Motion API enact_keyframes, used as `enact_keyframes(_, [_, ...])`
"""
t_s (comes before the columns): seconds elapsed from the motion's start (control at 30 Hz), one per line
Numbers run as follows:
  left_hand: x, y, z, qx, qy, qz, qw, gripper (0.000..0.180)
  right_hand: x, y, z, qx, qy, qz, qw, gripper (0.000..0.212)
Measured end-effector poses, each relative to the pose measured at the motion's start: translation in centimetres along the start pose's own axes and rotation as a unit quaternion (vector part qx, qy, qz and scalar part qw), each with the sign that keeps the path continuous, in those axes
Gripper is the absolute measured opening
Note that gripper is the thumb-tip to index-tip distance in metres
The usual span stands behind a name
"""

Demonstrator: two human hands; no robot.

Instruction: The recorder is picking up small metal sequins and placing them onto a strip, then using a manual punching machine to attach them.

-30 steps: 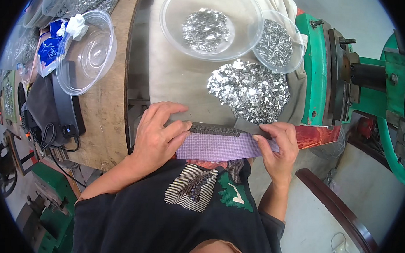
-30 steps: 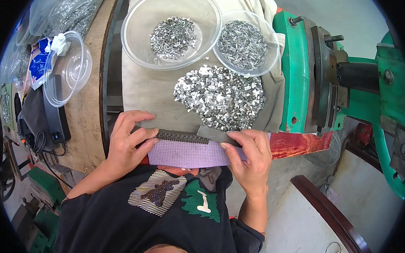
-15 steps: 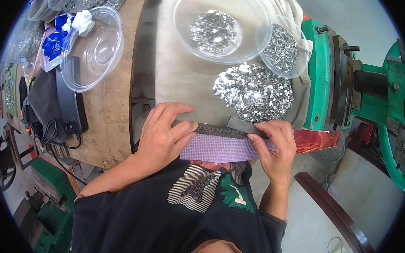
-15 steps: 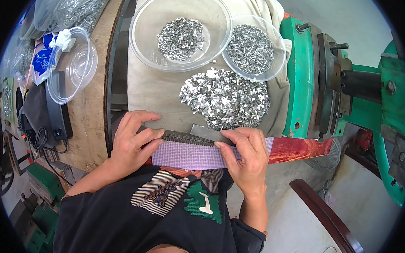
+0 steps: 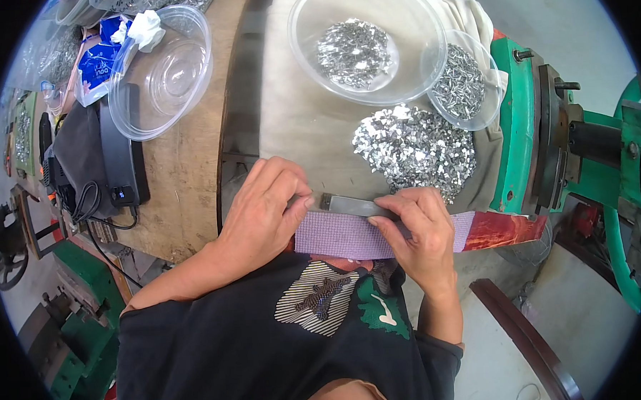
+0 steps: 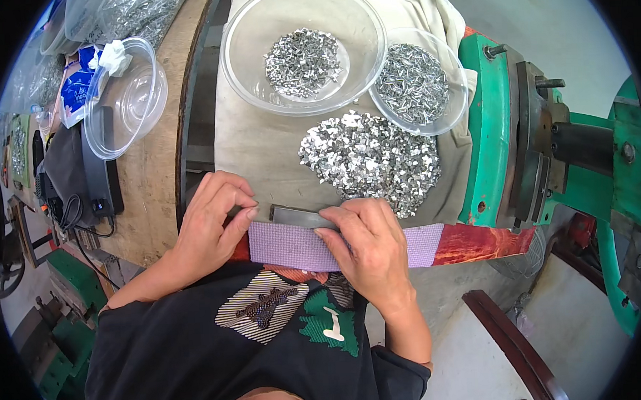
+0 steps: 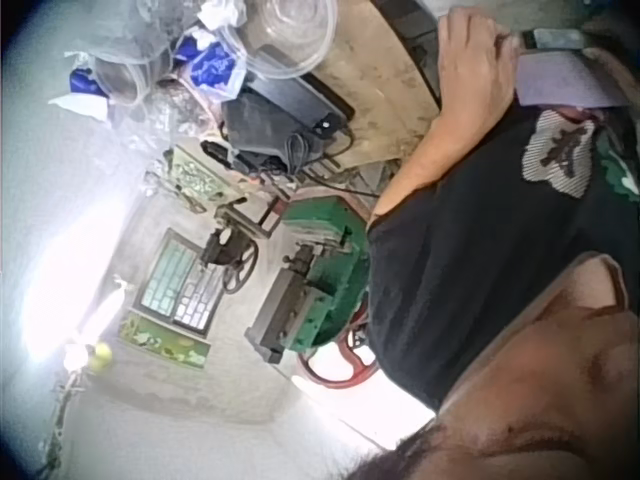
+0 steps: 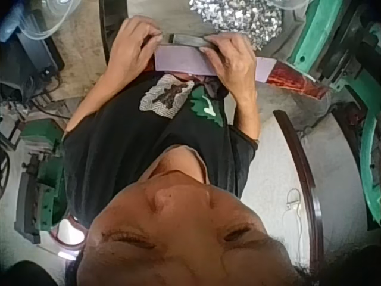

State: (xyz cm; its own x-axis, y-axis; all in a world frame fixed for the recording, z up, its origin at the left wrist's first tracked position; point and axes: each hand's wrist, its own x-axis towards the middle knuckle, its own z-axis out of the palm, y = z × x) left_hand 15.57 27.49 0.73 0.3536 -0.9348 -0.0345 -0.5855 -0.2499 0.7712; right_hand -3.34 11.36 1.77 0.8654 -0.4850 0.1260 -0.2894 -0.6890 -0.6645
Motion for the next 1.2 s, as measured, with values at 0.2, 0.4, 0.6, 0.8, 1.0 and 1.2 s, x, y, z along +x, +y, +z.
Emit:
enact_keyframes(0.2, [0.5, 0.3, 0.3, 0.01, -0.014, -0.019, 1.0, 0.015, 0.3, -0.3, 0.6, 0.003, -0.028, 0.005, 1.0, 0.027])
enact_keyframes(0.4, [0.8, 0.7, 0.6, 0.012, -0.032, -0.026, 0.999, 0.015, 0.1, -0.4, 0.8, -0.004, -0.026, 0.004, 1.0, 0.028])
enact_keyframes(0.6, [0.7, 0.7, 0.6, 0.005, -0.044, -0.017, 0.999, 0.015, -0.3, -0.5, 0.8, -0.012, -0.026, 0.004, 1.0, 0.03])
enact_keyframes(0.8, [0.7, 0.7, 0.6, 0.008, -0.047, -0.018, 0.999, 0.015, -1.6, 0.1, 0.2, -0.012, 0.037, 0.048, 0.998, 0.032])
enact_keyframes(1.0, [0.9, 0.7, 0.3, 0.012, -0.058, -0.006, 0.998, 0.016, -3.5, 0.8, 1.5, -0.04, 0.098, 0.106, 0.989, 0.029])
enact_keyframes(1.2, [0.7, 0.7, 0.0, -0.026, -0.068, -0.059, 0.996, 0.021, -4.2, 1.6, 1.7, -0.002, 0.125, 0.067, 0.99, 0.032])
